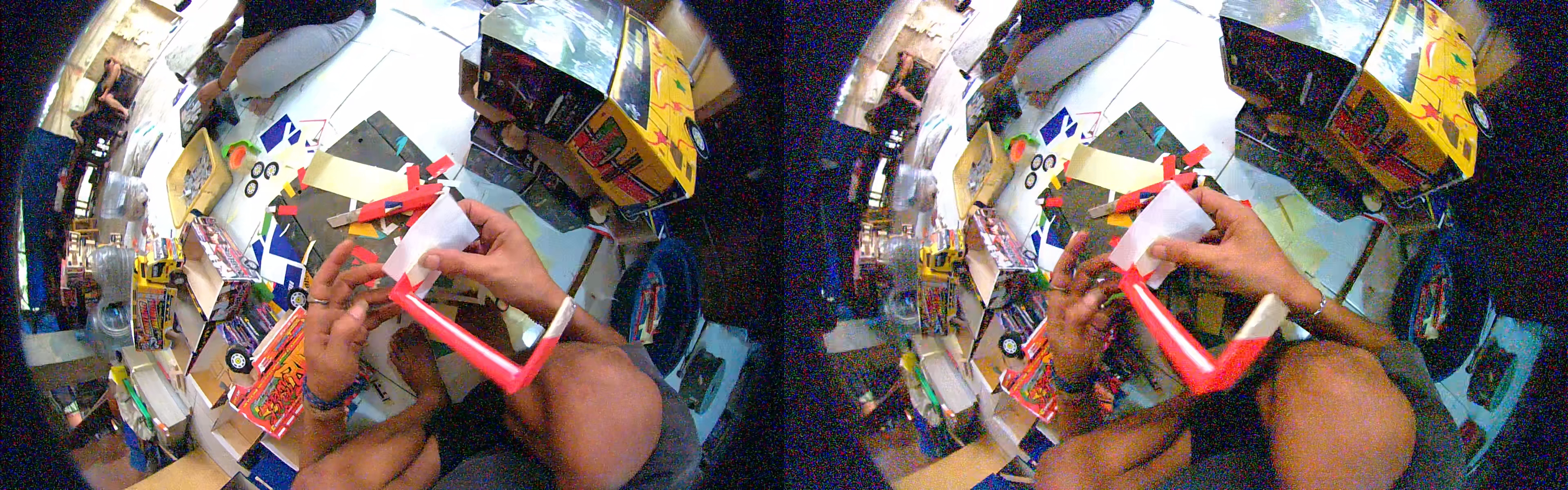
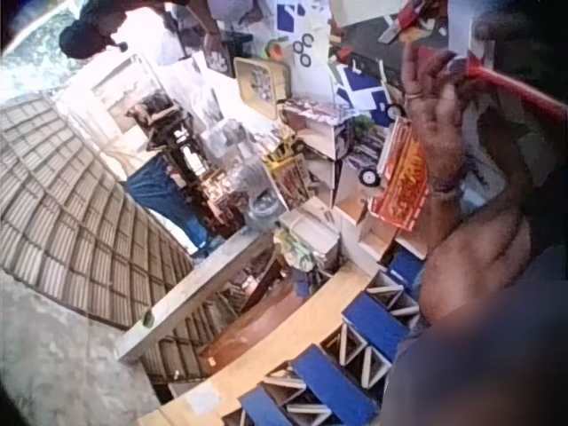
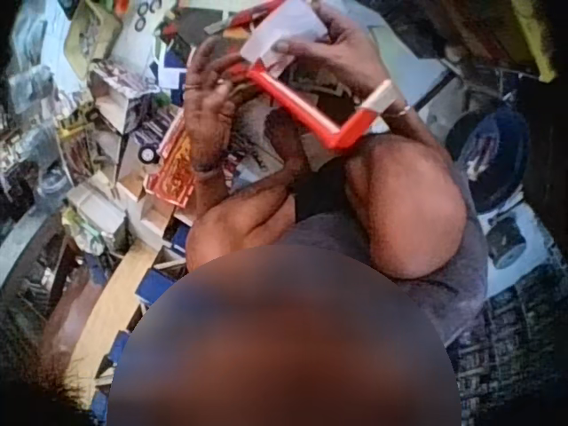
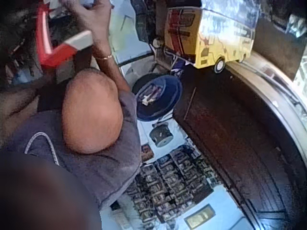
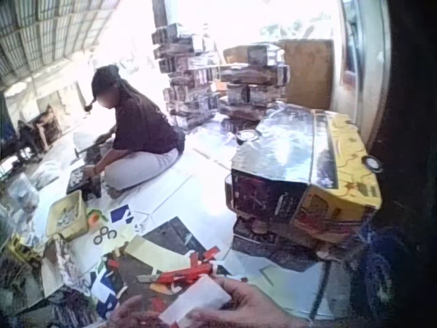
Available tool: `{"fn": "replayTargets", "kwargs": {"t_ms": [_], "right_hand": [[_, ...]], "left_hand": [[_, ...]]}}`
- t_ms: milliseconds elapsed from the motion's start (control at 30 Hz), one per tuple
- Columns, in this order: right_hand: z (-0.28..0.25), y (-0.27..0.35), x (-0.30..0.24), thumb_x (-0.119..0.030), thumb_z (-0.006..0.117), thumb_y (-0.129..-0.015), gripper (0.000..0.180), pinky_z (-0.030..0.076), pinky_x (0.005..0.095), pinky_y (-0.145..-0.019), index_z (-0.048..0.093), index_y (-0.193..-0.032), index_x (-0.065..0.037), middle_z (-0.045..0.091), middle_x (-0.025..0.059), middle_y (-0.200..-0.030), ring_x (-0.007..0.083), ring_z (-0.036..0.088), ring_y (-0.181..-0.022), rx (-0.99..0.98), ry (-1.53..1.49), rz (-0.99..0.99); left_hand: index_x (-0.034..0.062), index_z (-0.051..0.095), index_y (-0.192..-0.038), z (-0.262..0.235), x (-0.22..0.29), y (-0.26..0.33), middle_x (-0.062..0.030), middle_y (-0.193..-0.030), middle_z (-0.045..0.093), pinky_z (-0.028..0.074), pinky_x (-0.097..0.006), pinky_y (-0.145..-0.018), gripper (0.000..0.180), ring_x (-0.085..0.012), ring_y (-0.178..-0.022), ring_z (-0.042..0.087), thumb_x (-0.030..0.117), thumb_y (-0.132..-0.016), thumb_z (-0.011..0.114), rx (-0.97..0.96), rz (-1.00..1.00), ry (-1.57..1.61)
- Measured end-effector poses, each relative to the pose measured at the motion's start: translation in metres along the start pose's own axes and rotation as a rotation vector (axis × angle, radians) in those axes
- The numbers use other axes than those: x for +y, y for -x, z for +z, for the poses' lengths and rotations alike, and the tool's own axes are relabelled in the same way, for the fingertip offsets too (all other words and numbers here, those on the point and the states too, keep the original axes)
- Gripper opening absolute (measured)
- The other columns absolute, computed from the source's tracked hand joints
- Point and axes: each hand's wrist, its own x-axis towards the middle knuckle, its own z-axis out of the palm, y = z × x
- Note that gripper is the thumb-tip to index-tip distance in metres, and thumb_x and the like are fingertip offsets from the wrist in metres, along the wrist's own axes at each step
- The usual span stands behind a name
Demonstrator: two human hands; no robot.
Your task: The person assembles a small paper craft by folding red and white paper pieces, cutting them with scissors, and trimming edges with a utility knife. The person folds the paper into a box-like shape and secures it with tape.
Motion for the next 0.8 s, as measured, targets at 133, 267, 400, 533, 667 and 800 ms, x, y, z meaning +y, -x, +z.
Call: {"fn": "replayTargets", "kwargs": {"t_ms": [133,267,400,533,667,800], "right_hand": [[0.001,0.002,0.001,-0.021,0.084,-0.084,0.051,0.056,0.0297,-0.077,0.054,-0.122,-0.006,0.067,0.0045,-0.104,0.0129,0.067,-0.092,-0.012,0.136,-0.117],[0.002,0.006,0.001,-0.022,0.085,-0.083,0.053,0.054,0.0282,-0.072,0.053,-0.122,-0.008,0.065,0.0046,-0.103,0.0114,0.065,-0.089,-0.014,0.239,-0.218],[0.000,0.008,0.000,-0.021,0.085,-0.082,0.052,0.054,0.0286,-0.071,0.054,-0.122,-0.008,0.065,0.0045,-0.102,0.0106,0.064,-0.088,-0.030,0.372,-0.208],[0.002,0.006,0.003,-0.020,0.085,-0.082,0.048,0.053,0.0271,-0.069,0.057,-0.118,-0.007,0.066,0.0026,-0.097,0.0095,0.063,-0.082,0.000,0.394,-0.320],[0.002,0.006,0.005,-0.020,0.086,-0.081,0.046,0.052,0.0264,-0.067,0.058,-0.116,-0.007,0.067,0.0020,-0.096,0.0083,0.062,-0.078,0.004,0.396,-0.344],[-0.003,0.008,0.003,-0.019,0.087,-0.080,0.046,0.053,0.0271,-0.070,0.060,-0.115,-0.006,0.068,0.0025,-0.097,0.0075,0.064,-0.082,-0.041,0.394,-0.253]], "left_hand": [[0.0046,0.029,-0.154,0.013,-0.004,-0.002,-0.0130,-0.127,0.060,0.050,-0.031,-0.098,0.072,-0.0183,-0.112,0.062,0.005,-0.094,0.068,-0.004,-0.013,-0.117],[0.0048,0.031,-0.153,0.018,-0.008,-0.004,-0.0137,-0.124,0.062,0.051,-0.031,-0.097,0.073,-0.0185,-0.111,0.063,-0.003,-0.091,0.070,-0.013,-0.056,-0.177],[0.0036,0.041,-0.146,0.016,-0.012,-0.005,-0.0135,-0.120,0.065,0.052,-0.031,-0.096,0.062,-0.0180,-0.110,0.064,-0.005,-0.091,0.069,-0.007,-0.015,-0.259],[0.0020,0.049,-0.137,0.016,-0.017,-0.004,-0.0112,-0.114,0.068,0.053,-0.030,-0.096,0.051,-0.0171,-0.109,0.065,-0.004,-0.092,0.069,0.061,0.001,-0.286],[0.0002,0.051,-0.133,0.019,-0.021,-0.002,-0.0117,-0.115,0.068,0.053,-0.031,-0.095,0.046,-0.0174,-0.107,0.066,-0.003,-0.092,0.070,0.105,0.037,-0.334],[-0.0014,0.053,-0.130,0.020,-0.023,-0.002,-0.0131,-0.117,0.068,0.054,-0.031,-0.094,0.042,-0.0176,-0.107,0.066,-0.004,-0.092,0.070,0.116,0.089,-0.345]]}}
